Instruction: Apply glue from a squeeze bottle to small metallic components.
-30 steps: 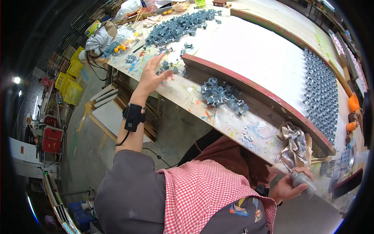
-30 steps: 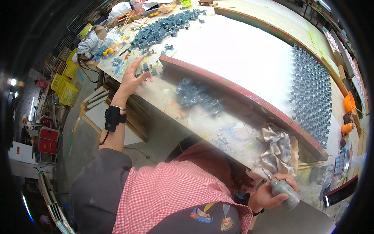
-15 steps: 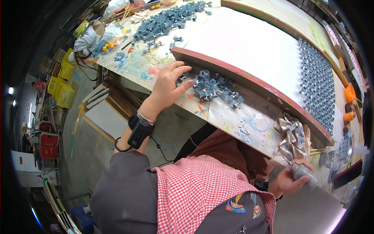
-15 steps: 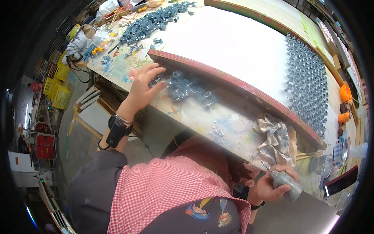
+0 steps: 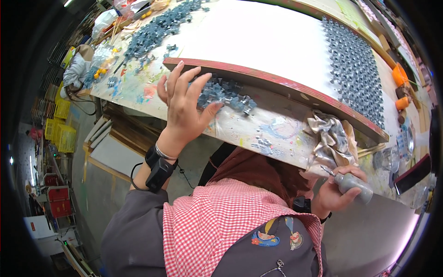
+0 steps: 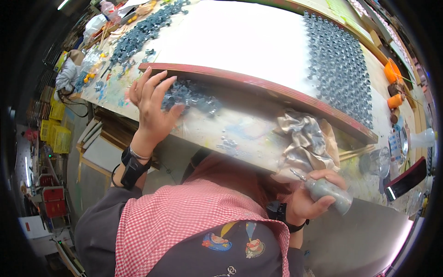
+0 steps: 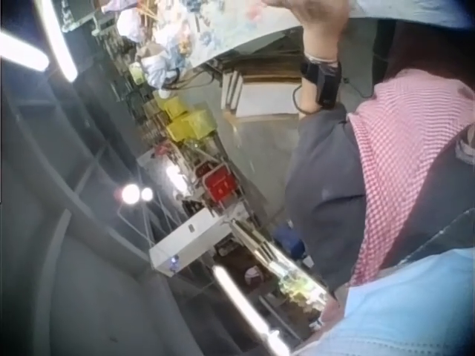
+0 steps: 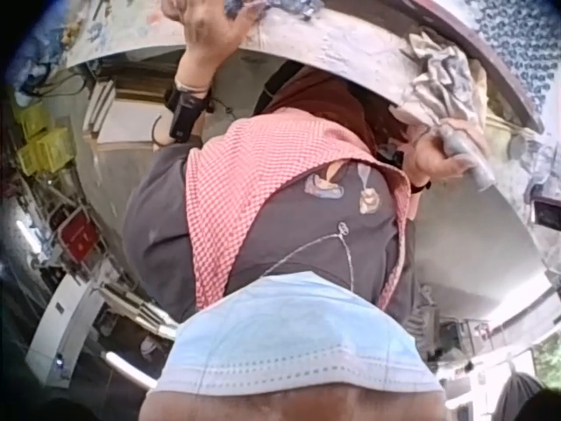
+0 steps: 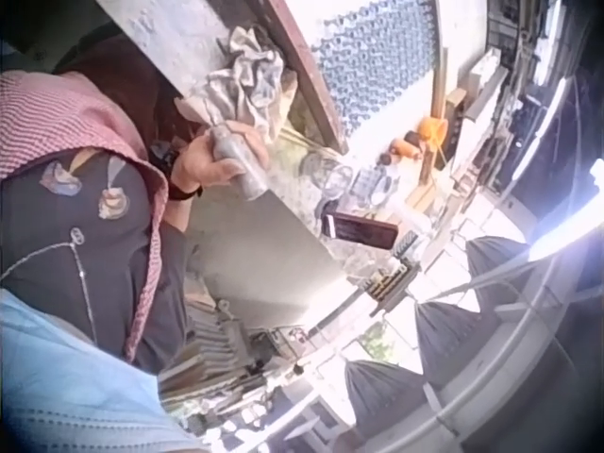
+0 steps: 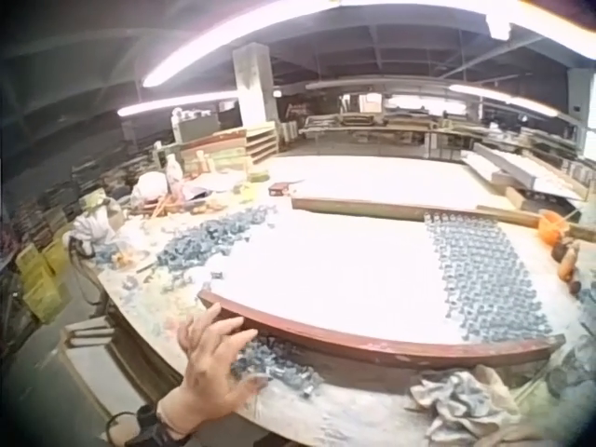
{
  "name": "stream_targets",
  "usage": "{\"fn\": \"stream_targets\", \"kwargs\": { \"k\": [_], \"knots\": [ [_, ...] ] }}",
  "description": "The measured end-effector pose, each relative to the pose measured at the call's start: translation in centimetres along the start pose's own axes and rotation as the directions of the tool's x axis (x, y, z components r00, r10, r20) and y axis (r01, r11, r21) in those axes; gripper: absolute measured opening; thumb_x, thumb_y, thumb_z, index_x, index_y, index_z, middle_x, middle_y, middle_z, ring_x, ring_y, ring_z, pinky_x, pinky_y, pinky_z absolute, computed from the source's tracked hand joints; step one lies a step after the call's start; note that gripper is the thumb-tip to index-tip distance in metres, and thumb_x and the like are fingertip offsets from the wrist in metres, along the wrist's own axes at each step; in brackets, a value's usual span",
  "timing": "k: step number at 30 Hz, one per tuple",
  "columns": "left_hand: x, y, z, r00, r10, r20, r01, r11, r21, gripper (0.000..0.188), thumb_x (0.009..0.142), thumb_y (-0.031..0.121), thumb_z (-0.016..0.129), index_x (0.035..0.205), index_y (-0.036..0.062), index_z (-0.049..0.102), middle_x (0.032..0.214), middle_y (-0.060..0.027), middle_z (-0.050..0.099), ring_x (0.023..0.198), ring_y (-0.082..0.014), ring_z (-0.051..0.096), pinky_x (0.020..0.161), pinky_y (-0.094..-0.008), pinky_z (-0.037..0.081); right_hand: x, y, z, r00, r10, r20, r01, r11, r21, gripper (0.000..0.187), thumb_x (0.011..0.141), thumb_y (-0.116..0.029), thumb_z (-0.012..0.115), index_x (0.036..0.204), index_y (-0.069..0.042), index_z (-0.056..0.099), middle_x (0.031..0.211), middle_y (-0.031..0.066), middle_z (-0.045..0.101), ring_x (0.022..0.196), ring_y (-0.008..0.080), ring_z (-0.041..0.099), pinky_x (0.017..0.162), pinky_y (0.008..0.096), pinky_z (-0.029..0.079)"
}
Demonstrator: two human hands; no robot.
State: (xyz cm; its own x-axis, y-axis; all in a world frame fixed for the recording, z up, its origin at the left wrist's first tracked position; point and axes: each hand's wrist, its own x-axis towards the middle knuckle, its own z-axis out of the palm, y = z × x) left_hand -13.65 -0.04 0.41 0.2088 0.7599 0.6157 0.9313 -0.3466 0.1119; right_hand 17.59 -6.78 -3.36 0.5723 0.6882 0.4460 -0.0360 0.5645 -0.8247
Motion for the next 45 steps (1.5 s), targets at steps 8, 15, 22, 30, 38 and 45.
{"fn": "stream_targets", "kwargs": {
  "k": [8, 15, 22, 30, 38, 45],
  "knots": [
    [1.9, 5.1, 1.2, 0.947, 0.289, 0.140, -0.271, 0.953, -0.137, 0.033, 0.062, 0.017, 0.067, 0.094, 0.0078, 0.062, 0.096, -0.0042, 0.057, 0.115, -0.0234, 0.042, 0.098, -0.0457, 0.013, -0.4, 0.2, -1.0, 0.999, 0.032, -0.012, -0.032, 0.999, 0.013, 0.044, 0.083, -0.046, 0.044, 0.090, -0.002, 0.042, 0.069, 0.0114, 0.049, 0.064, 0.0180, 0.047, 0.060, 0.0267, 0.037],
    [3.5, 7.5, 1.0, 0.930, 0.355, 0.091, -0.335, 0.924, -0.182, 0.021, 0.064, -0.005, 0.060, 0.085, 0.0002, 0.063, 0.085, -0.0090, 0.062, 0.106, -0.0269, 0.051, 0.095, -0.0428, 0.026, -0.2, -0.6, -1.8, 0.993, 0.069, 0.092, -0.081, 0.988, 0.131, 0.042, 0.082, -0.043, 0.055, 0.095, -0.006, 0.043, 0.077, 0.0114, 0.054, 0.061, 0.0119, 0.048, 0.050, 0.0218, 0.039],
    [2.6, 7.6, 2.1, 0.902, 0.429, -0.042, -0.421, 0.857, -0.297, 0.020, 0.071, -0.011, 0.055, 0.089, -0.0005, 0.057, 0.089, -0.0120, 0.060, 0.094, -0.0254, 0.055, 0.086, -0.0389, 0.039, -0.5, -0.1, -2.2, 0.987, 0.104, 0.126, -0.129, 0.969, 0.213, 0.042, 0.082, -0.043, 0.056, 0.096, -0.006, 0.042, 0.079, 0.0114, 0.054, 0.060, 0.0104, 0.047, 0.049, 0.0203, 0.038],
    [1.4, 10.8, 2.7, 0.965, 0.053, 0.256, 0.226, 0.320, -0.920, 0.022, 0.070, -0.018, 0.055, 0.085, -0.0020, 0.055, 0.099, -0.0144, 0.056, 0.093, -0.0178, 0.054, 0.082, -0.0270, 0.043, -0.3, -0.2, -2.2, 0.987, 0.078, 0.141, -0.109, 0.968, 0.227, 0.041, 0.082, -0.041, 0.056, 0.095, -0.006, 0.042, 0.078, 0.0117, 0.054, 0.059, 0.0107, 0.047, 0.049, 0.0205, 0.038],
    [0.7, 11.9, 3.8, 0.911, 0.265, 0.317, 0.201, 0.385, -0.901, 0.022, 0.068, -0.010, 0.060, 0.086, 0.0013, 0.062, 0.084, -0.0081, 0.054, 0.076, -0.0173, 0.054, 0.065, -0.0250, 0.043, 0.0, -0.6, -1.6, 0.998, 0.026, 0.061, -0.023, 0.998, -0.050, 0.047, 0.082, -0.050, 0.048, 0.091, -0.005, 0.042, 0.073, 0.0108, 0.051, 0.062, 0.0147, 0.049, 0.052, 0.0224, 0.039],
    [-0.1, 11.9, 4.9, 0.873, 0.158, 0.462, 0.435, 0.179, -0.883, 0.025, 0.072, -0.012, 0.057, 0.095, -0.0017, 0.059, 0.094, -0.0079, 0.060, 0.086, -0.0134, 0.059, 0.074, -0.0236, 0.048, -1.0, 0.2, 0.5, 0.987, -0.130, 0.094, 0.130, 0.991, 0.006, 0.057, 0.081, -0.058, 0.045, 0.095, -0.003, 0.042, 0.073, 0.0124, 0.049, 0.063, 0.0170, 0.047, 0.056, 0.0242, 0.039]
  ]
}}
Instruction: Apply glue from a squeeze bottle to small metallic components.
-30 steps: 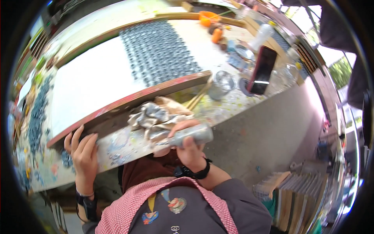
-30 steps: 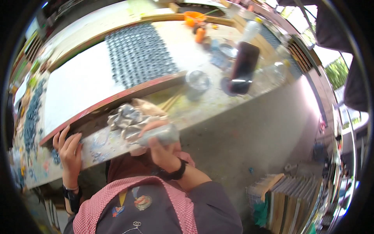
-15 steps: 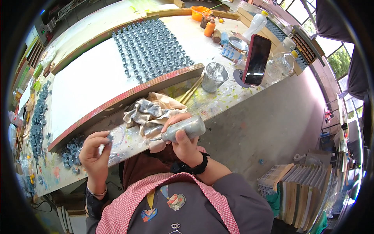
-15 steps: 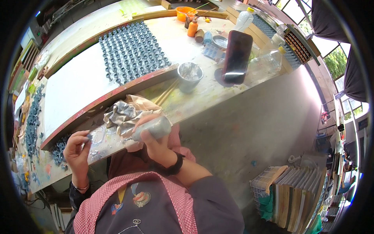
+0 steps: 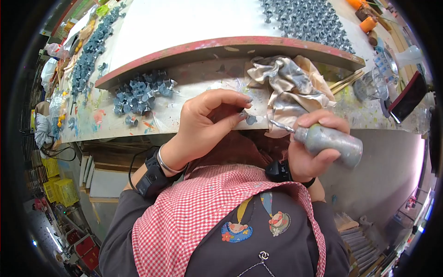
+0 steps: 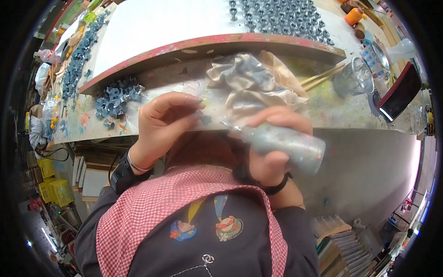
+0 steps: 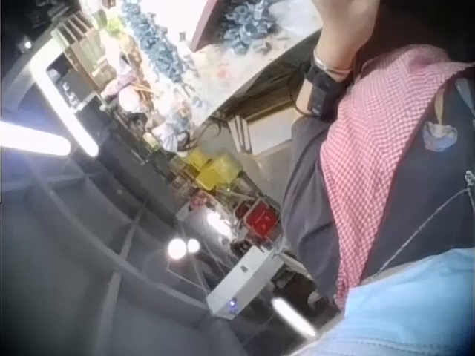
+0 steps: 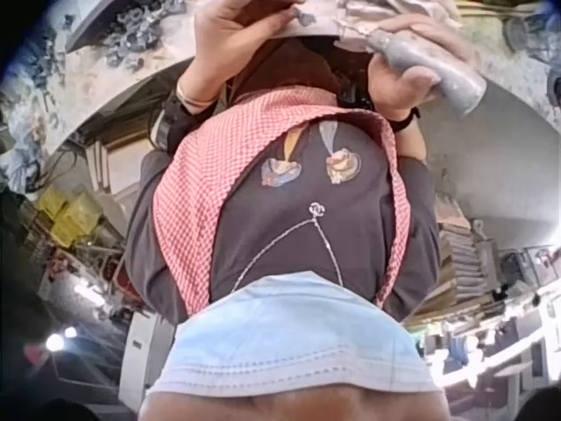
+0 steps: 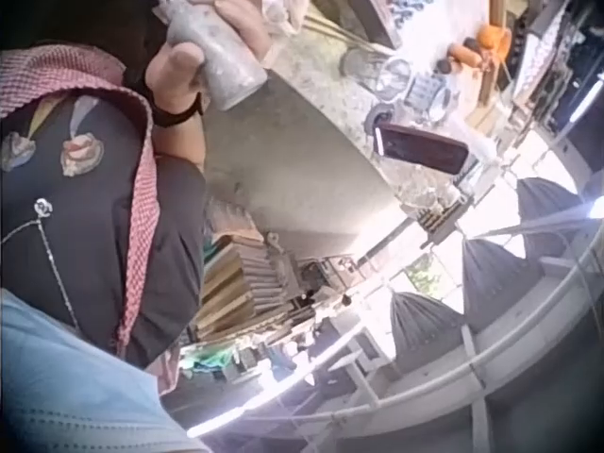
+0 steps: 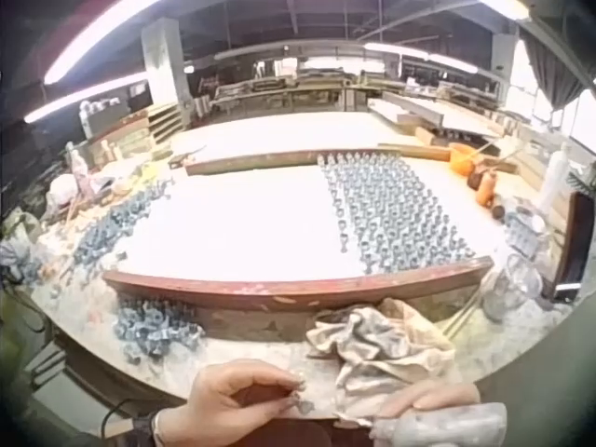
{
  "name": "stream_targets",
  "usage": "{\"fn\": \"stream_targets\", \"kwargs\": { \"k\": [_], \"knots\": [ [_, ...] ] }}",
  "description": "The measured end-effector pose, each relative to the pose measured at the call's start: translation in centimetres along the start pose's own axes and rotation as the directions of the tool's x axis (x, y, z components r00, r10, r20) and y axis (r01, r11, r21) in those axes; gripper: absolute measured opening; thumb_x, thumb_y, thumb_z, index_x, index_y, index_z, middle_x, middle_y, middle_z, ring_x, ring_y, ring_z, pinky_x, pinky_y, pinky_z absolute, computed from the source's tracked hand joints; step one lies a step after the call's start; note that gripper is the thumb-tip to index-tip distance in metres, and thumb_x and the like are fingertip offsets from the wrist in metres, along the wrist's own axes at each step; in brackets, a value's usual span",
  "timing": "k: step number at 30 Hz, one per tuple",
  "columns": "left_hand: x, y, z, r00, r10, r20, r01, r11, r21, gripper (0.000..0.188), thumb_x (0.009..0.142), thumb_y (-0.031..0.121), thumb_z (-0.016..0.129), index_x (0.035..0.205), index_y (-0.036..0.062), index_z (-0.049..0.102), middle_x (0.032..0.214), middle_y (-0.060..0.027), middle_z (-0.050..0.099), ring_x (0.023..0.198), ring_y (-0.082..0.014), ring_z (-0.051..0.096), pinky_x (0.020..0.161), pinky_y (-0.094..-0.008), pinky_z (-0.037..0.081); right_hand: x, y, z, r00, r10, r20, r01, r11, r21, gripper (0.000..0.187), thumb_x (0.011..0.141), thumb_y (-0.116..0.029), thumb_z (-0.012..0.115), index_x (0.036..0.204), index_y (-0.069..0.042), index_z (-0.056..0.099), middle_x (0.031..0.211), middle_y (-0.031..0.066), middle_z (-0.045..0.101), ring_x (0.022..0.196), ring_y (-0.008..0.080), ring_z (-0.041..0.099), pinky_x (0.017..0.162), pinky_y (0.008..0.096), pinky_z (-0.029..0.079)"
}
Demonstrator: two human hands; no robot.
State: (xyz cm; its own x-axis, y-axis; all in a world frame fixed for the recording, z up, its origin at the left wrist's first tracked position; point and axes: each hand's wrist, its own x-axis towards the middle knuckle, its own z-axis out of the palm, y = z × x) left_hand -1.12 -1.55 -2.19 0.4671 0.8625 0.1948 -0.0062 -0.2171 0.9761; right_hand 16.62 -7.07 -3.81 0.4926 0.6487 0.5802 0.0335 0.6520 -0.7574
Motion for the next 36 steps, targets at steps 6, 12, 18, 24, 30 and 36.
{"fn": "stream_targets", "kwargs": {
  "k": [6, 12, 18, 24, 30, 36],
  "knots": [
    [0.1, -0.3, -0.1, 0.999, 0.049, -0.019, -0.047, 0.993, 0.107, 0.026, 0.069, -0.014, 0.059, 0.092, -0.0032, 0.058, 0.093, -0.0088, 0.059, 0.088, -0.0136, 0.057, 0.076, -0.0238, 0.046, -0.1, 0.9, 0.5, 0.967, 0.229, 0.109, -0.233, 0.972, 0.026, 0.058, 0.078, -0.060, 0.049, 0.095, -0.004, 0.041, 0.078, 0.0117, 0.055, 0.073, 0.0184, 0.052, 0.065, 0.0286, 0.042],
    [0.0, -0.5, -0.1, 0.997, 0.071, -0.010, -0.070, 0.991, 0.112, 0.029, 0.067, -0.017, 0.059, 0.092, -0.0038, 0.057, 0.095, -0.0106, 0.057, 0.090, -0.0158, 0.057, 0.077, -0.0246, 0.047, 0.2, 1.0, 0.3, 0.956, 0.234, 0.176, -0.236, 0.972, -0.011, 0.058, 0.078, -0.058, 0.051, 0.095, -0.004, 0.041, 0.079, 0.0120, 0.056, 0.073, 0.0183, 0.052, 0.065, 0.0287, 0.043],
    [0.0, -0.7, -0.2, 0.994, 0.105, 0.014, -0.106, 0.986, 0.128, 0.031, 0.066, -0.018, 0.059, 0.094, -0.0046, 0.056, 0.096, -0.0121, 0.057, 0.091, -0.0173, 0.057, 0.078, -0.0257, 0.047, 0.3, 1.4, 0.1, 0.954, 0.192, 0.229, -0.206, 0.978, 0.042, 0.057, 0.077, -0.055, 0.055, 0.097, -0.003, 0.041, 0.081, 0.0131, 0.057, 0.074, 0.0184, 0.053, 0.065, 0.0283, 0.044],
    [0.0, -0.8, -0.3, 0.993, 0.111, 0.028, -0.113, 0.985, 0.127, 0.032, 0.066, -0.019, 0.058, 0.094, -0.0047, 0.055, 0.097, -0.0124, 0.057, 0.092, -0.0180, 0.057, 0.080, -0.0276, 0.047, 0.2, 1.7, -0.1, 0.951, 0.171, 0.256, -0.187, 0.982, 0.038, 0.057, 0.076, -0.053, 0.057, 0.098, -0.003, 0.041, 0.082, 0.0138, 0.057, 0.074, 0.0190, 0.053, 0.066, 0.0289, 0.044],
    [0.0, -0.9, -0.2, 0.992, 0.129, 0.014, -0.130, 0.982, 0.141, 0.031, 0.066, -0.020, 0.058, 0.094, -0.0048, 0.055, 0.096, -0.0128, 0.057, 0.091, -0.0187, 0.057, 0.080, -0.0281, 0.047, 0.5, 2.1, -0.2, 0.955, 0.071, 0.288, -0.090, 0.995, 0.053, 0.057, 0.076, -0.053, 0.058, 0.098, -0.003, 0.041, 0.083, 0.0129, 0.057, 0.075, 0.0204, 0.055, 0.068, 0.0301, 0.045],
    [0.0, -1.0, -0.3, 0.984, 0.177, 0.020, -0.178, 0.972, 0.154, 0.031, 0.066, -0.020, 0.057, 0.093, -0.0045, 0.055, 0.094, -0.0136, 0.057, 0.091, -0.0201, 0.057, 0.079, -0.0280, 0.047, 0.0, 1.8, 0.1, 0.981, 0.105, 0.166, -0.090, 0.991, -0.094, 0.061, 0.078, -0.061, 0.047, 0.094, -0.002, 0.044, 0.072, 0.0144, 0.052, 0.063, 0.0188, 0.050, 0.057, 0.0257, 0.042]
  ]
}}
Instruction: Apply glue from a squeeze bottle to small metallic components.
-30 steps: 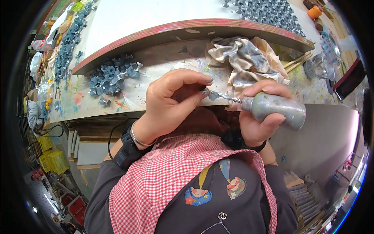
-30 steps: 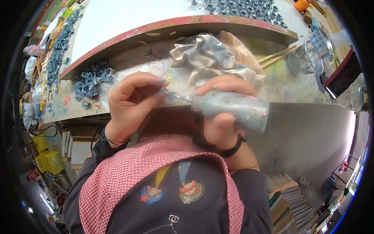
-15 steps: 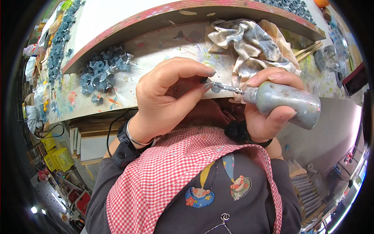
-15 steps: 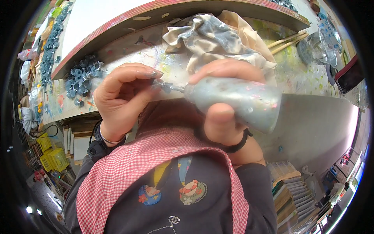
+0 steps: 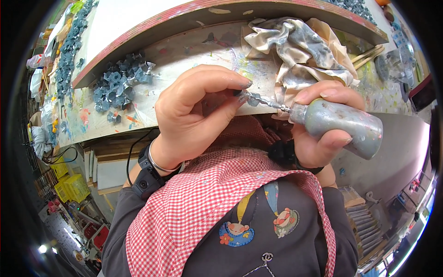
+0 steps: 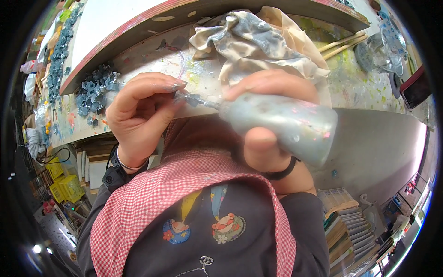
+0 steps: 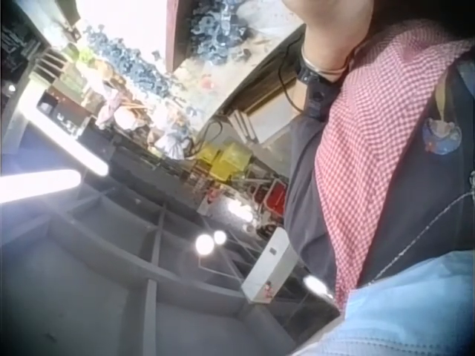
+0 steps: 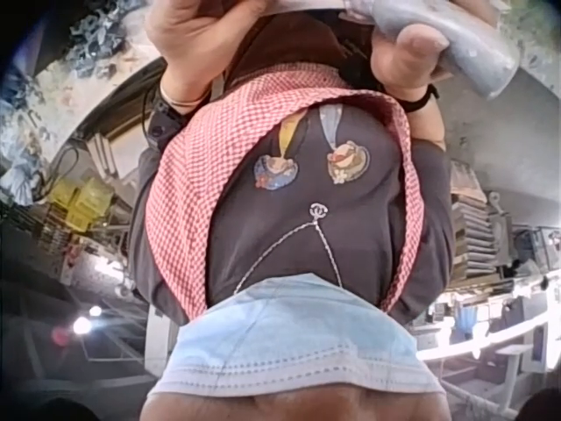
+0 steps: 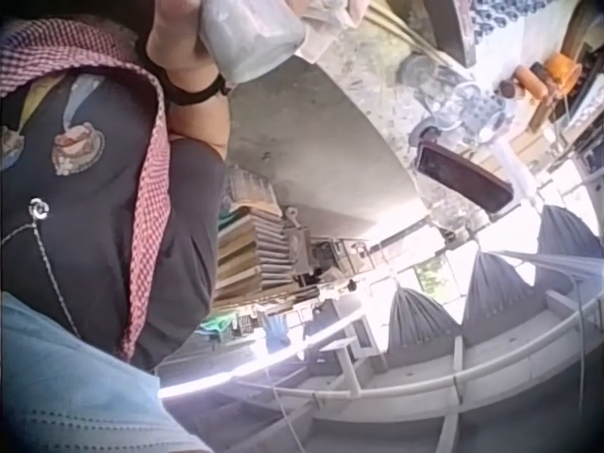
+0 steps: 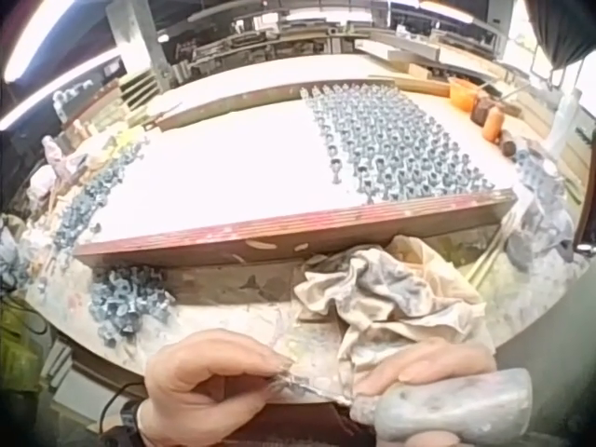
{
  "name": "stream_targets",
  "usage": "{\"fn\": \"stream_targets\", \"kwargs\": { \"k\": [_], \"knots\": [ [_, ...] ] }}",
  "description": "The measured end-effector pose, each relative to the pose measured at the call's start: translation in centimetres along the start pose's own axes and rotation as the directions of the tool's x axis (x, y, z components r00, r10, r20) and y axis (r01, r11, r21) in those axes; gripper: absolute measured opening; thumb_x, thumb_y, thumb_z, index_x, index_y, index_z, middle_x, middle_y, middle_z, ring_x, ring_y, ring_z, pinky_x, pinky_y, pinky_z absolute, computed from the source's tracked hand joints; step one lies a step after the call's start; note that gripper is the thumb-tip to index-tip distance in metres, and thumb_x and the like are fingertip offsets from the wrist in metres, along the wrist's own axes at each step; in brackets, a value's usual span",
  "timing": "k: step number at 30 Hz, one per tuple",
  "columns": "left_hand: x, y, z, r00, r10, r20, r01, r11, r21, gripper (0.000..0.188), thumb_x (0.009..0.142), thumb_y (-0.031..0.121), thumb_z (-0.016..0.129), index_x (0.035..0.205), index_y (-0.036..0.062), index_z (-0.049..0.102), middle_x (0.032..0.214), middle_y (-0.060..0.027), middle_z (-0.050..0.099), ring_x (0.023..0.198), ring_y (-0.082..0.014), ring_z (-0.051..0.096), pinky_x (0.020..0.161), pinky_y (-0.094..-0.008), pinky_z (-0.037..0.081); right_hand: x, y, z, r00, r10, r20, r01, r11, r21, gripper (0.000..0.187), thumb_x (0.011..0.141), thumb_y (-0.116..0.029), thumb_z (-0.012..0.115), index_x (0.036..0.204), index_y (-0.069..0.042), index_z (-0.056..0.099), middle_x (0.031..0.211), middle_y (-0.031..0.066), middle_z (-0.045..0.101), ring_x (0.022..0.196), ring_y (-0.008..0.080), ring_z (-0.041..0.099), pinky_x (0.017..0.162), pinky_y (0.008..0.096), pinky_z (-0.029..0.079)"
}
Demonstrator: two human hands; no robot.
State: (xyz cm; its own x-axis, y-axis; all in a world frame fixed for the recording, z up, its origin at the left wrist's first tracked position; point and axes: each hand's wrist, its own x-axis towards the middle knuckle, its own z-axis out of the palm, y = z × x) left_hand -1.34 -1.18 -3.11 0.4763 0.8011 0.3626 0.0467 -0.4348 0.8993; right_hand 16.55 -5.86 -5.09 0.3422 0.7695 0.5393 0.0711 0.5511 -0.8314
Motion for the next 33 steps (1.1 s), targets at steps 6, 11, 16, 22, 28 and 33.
{"fn": "stream_targets", "kwargs": {
  "k": [6, 11, 16, 22, 28, 33],
  "knots": [
    [0.0, 0.0, 0.0, 0.994, 0.104, 0.016, -0.105, 0.991, 0.085, 0.032, 0.065, -0.021, 0.056, 0.092, -0.0040, 0.055, 0.092, -0.0150, 0.057, 0.089, -0.0215, 0.057, 0.078, -0.0282, 0.047, -0.2, 0.3, -0.5, 0.999, -0.039, 0.030, 0.037, 0.996, 0.084, 0.062, 0.078, -0.061, 0.046, 0.099, -0.003, 0.041, 0.075, 0.0149, 0.052, 0.061, 0.0183, 0.049, 0.055, 0.0257, 0.042],
    [0.4, -0.2, 0.4, 0.974, 0.225, -0.010, -0.220, 0.961, 0.166, 0.031, 0.062, -0.015, 0.059, 0.089, 0.0002, 0.061, 0.085, -0.0116, 0.061, 0.076, -0.0214, 0.060, 0.063, -0.0267, 0.049, -0.5, 0.3, -0.5, 0.998, 0.007, 0.068, -0.015, 0.993, 0.114, 0.064, 0.079, -0.062, 0.044, 0.101, -0.003, 0.040, 0.078, 0.0152, 0.052, 0.061, 0.0182, 0.049, 0.055, 0.0261, 0.043],
    [0.5, -0.3, 0.3, 0.956, 0.291, 0.034, -0.292, 0.936, 0.199, 0.032, 0.061, -0.015, 0.060, 0.089, 0.0004, 0.061, 0.083, -0.0117, 0.061, 0.076, -0.0224, 0.061, 0.063, -0.0272, 0.049, 0.1, 0.5, -0.3, 0.990, -0.071, 0.120, 0.062, 0.995, 0.072, 0.064, 0.079, -0.062, 0.044, 0.101, -0.002, 0.040, 0.077, 0.0154, 0.053, 0.062, 0.0182, 0.050, 0.055, 0.0249, 0.043],
    [0.6, -0.3, 0.3, 0.946, 0.320, 0.049, -0.323, 0.921, 0.217, 0.034, 0.060, -0.016, 0.060, 0.090, 0.0007, 0.061, 0.083, -0.0115, 0.061, 0.075, -0.0228, 0.060, 0.063, -0.0274, 0.049, 0.1, 0.3, -0.5, 0.988, -0.015, 0.153, 0.017, 1.000, -0.006, 0.064, 0.080, -0.062, 0.042, 0.101, -0.001, 0.040, 0.077, 0.0157, 0.052, 0.061, 0.0183, 0.050, 0.054, 0.0245, 0.043],
    [0.6, -0.4, 0.3, 0.941, 0.334, 0.044, -0.336, 0.916, 0.221, 0.034, 0.061, -0.016, 0.060, 0.091, 0.0007, 0.060, 0.083, -0.0108, 0.061, 0.075, -0.0227, 0.060, 0.063, -0.0278, 0.049, -0.3, 0.0, -0.1, 0.999, 0.042, -0.003, -0.042, 0.997, 0.068, 0.062, 0.081, -0.059, 0.042, 0.103, -0.001, 0.040, 0.081, 0.0170, 0.052, 0.058, 0.0176, 0.050, 0.048, 0.0242, 0.044],
    [0.6, -0.4, 0.3, 0.938, 0.344, 0.050, -0.346, 0.907, 0.239, 0.035, 0.062, -0.016, 0.060, 0.093, 0.0006, 0.059, 0.083, -0.0100, 0.061, 0.074, -0.0228, 0.060, 0.063, -0.0280, 0.049, 0.0, -0.4, 0.5, 0.996, 0.087, 0.002, -0.087, 0.995, 0.051, 0.062, 0.081, -0.059, 0.044, 0.101, -0.001, 0.042, 0.079, 0.0169, 0.053, 0.060, 0.0183, 0.051, 0.053, 0.0242, 0.044]
  ]
}}
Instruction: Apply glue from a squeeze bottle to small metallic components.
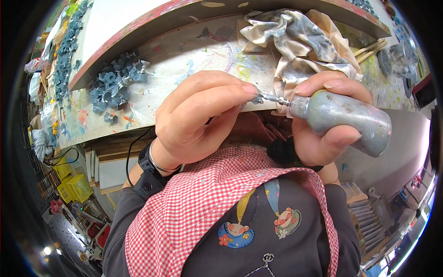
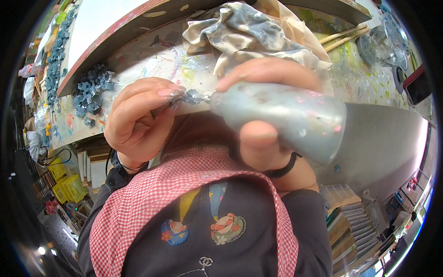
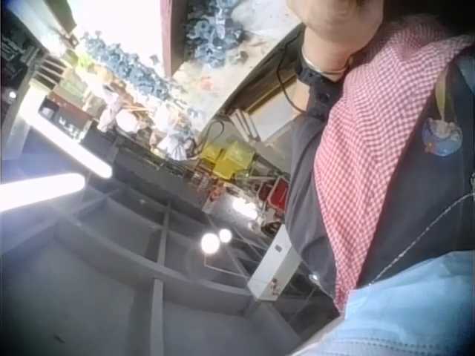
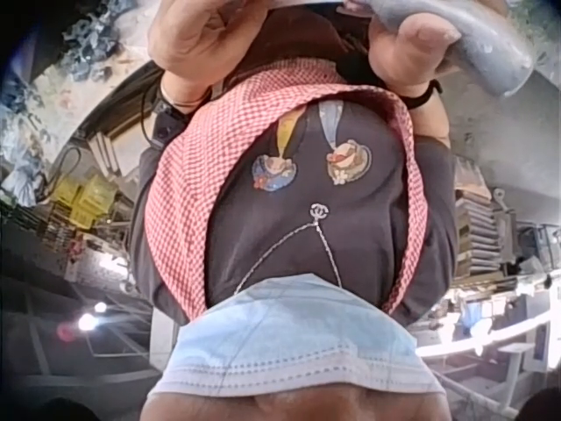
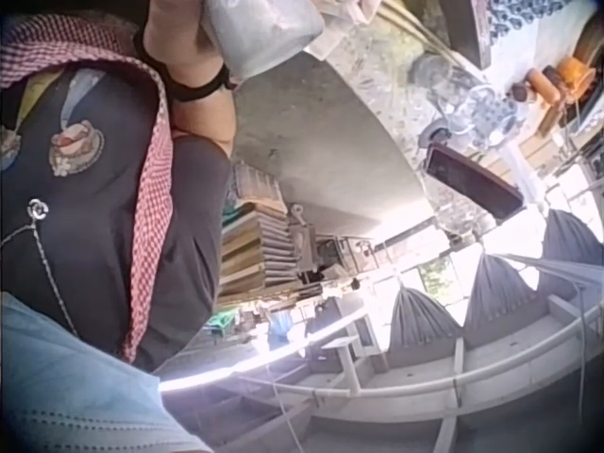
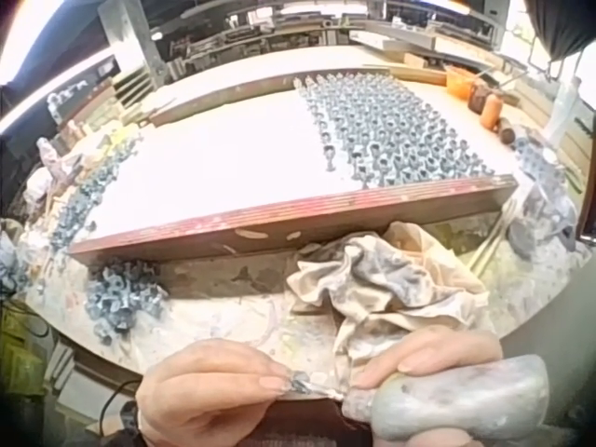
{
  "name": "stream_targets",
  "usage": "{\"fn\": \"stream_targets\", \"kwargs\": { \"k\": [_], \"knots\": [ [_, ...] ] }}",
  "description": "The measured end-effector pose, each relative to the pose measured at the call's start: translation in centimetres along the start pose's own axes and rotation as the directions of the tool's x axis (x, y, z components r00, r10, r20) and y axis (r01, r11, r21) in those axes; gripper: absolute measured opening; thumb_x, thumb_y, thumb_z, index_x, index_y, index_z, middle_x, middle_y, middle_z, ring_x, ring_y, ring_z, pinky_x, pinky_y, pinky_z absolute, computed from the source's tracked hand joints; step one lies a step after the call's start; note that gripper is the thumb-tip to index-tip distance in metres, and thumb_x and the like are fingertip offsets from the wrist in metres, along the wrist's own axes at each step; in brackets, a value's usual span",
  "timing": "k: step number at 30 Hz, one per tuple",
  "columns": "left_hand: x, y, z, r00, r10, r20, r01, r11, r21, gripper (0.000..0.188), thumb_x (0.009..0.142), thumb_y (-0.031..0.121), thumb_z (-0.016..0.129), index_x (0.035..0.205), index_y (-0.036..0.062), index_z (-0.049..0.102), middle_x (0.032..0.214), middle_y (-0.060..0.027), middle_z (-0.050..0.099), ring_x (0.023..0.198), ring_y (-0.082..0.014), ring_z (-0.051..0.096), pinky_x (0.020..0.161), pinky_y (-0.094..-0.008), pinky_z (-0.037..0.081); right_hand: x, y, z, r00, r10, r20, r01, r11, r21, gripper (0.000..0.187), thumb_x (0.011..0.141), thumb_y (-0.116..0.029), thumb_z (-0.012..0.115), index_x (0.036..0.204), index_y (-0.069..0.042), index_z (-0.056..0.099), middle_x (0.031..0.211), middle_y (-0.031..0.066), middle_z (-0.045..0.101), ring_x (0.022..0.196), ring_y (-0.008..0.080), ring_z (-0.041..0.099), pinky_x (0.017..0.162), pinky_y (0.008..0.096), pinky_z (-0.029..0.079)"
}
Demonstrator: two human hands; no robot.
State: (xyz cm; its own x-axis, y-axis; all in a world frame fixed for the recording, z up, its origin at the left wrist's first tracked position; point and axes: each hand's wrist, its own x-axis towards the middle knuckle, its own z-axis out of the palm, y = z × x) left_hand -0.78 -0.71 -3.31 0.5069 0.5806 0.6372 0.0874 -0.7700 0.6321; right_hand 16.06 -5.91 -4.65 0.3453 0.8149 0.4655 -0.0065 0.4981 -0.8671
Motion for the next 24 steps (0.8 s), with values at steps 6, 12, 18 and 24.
{"fn": "stream_targets", "kwargs": {
  "k": [6, 12, 18, 24],
  "knots": [
    [0.0, 0.0, -0.1, 1.000, 0.011, 0.013, -0.011, 1.000, 0.000, 0.036, 0.061, -0.016, 0.060, 0.093, 0.0001, 0.059, 0.084, -0.0102, 0.061, 0.075, -0.0233, 0.060, 0.063, -0.0288, 0.049, 0.3, -0.2, 0.2, 1.000, -0.025, 0.012, 0.026, 0.999, -0.045, 0.062, 0.080, -0.059, 0.045, 0.097, 0.000, 0.044, 0.074, 0.0159, 0.053, 0.063, 0.0194, 0.052, 0.058, 0.0245, 0.044],
    [-0.1, -0.2, -0.1, 1.000, 0.018, -0.004, -0.018, 1.000, -0.024, 0.037, 0.061, -0.017, 0.059, 0.094, -0.0002, 0.059, 0.085, -0.0110, 0.061, 0.076, -0.0234, 0.060, 0.063, -0.0287, 0.049, 0.0, -0.1, -0.1, 1.000, -0.006, 0.000, 0.006, 0.998, -0.064, 0.062, 0.080, -0.060, 0.045, 0.098, -0.001, 0.043, 0.075, 0.0152, 0.053, 0.063, 0.0196, 0.052, 0.058, 0.0251, 0.044],
    [-0.2, -0.3, -0.1, 1.000, 0.016, -0.005, -0.016, 1.000, -0.017, 0.037, 0.061, -0.017, 0.059, 0.094, -0.0003, 0.059, 0.085, -0.0112, 0.061, 0.075, -0.0233, 0.060, 0.063, -0.0283, 0.048, 0.0, 0.3, -0.7, 0.997, -0.046, 0.056, 0.047, 0.999, -0.015, 0.062, 0.080, -0.061, 0.044, 0.101, -0.003, 0.040, 0.077, 0.0154, 0.052, 0.063, 0.0185, 0.051, 0.058, 0.0255, 0.044],
    [-0.2, -0.3, -0.1, 1.000, 0.029, -0.001, -0.029, 0.999, -0.022, 0.037, 0.061, -0.017, 0.059, 0.093, -0.0008, 0.059, 0.084, -0.0113, 0.060, 0.075, -0.0233, 0.060, 0.063, -0.0283, 0.048, 0.0, 0.6, -0.6, 0.998, -0.043, 0.046, 0.043, 0.999, 0.006, 0.061, 0.080, -0.061, 0.043, 0.100, -0.003, 0.040, 0.077, 0.0153, 0.052, 0.064, 0.0185, 0.051, 0.059, 0.0262, 0.045]
  ]
}}
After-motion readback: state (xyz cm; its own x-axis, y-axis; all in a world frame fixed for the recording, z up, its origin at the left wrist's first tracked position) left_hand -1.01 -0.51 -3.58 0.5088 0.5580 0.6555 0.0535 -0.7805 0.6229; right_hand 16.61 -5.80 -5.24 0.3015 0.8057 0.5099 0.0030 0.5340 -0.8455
